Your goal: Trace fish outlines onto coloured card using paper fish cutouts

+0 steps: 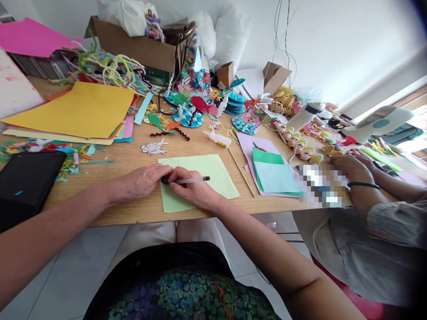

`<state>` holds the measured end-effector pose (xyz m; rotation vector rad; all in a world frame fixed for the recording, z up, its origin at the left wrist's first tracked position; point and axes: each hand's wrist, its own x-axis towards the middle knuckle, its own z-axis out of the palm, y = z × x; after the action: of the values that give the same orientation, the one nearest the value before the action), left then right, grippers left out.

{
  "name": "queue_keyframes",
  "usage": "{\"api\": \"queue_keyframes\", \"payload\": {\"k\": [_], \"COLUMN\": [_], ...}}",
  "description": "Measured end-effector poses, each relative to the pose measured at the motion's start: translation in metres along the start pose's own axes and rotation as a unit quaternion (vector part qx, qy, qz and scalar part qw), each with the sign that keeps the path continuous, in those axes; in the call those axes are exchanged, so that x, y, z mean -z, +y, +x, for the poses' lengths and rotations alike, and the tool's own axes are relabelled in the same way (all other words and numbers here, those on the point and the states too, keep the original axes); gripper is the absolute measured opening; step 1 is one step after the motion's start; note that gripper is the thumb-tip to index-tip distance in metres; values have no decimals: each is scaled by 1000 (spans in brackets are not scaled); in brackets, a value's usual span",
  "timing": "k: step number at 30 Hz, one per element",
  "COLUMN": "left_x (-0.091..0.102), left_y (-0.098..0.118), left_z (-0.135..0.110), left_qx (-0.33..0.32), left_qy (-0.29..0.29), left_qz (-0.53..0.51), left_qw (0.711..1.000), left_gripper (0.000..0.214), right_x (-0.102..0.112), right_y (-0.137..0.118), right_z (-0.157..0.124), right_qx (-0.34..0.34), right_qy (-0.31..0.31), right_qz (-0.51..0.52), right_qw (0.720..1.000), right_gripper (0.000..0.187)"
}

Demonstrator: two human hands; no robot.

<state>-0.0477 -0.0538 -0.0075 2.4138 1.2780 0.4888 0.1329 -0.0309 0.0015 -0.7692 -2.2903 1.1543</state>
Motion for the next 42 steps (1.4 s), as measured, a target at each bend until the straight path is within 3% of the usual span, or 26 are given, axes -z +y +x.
{"api": "queue_keyframes", "payload": {"k": [4,10,19,28,34,38,42], "left_x": [1,2,-3,-12,3,15,22], "left_y": [0,-4,-5,-7,-13,-17,-16], "left_z": [-1,-1,-5,-12,-10,-1,7], "left_qx": [4,16,-37,-73,-102,-106,-121], "left_qy": [-4,-23,-1,19,19,-28,-64], "left_qz": [-8,-19,0,23,42,46,50], "left_qw": [1000,999,999,997,994,993,989], "left_gripper": [31,34,34,34,39,41,39], "right_x": [11,38,24,30,32,33,37], "right_y": [0,7,11,30,32,29,23], "right_z": [-5,-10,24,28,26,25,22], "right_qx": [0,-31,-24,75,104,110,94], "right_qy": [11,133,36,-28,-39,-37,-44], "right_qz": [54,122,-41,-113,-141,-173,-140], "right_qw": [998,983,998,990,984,978,985], "right_gripper": [4,3,11,13,16,16,16]}}
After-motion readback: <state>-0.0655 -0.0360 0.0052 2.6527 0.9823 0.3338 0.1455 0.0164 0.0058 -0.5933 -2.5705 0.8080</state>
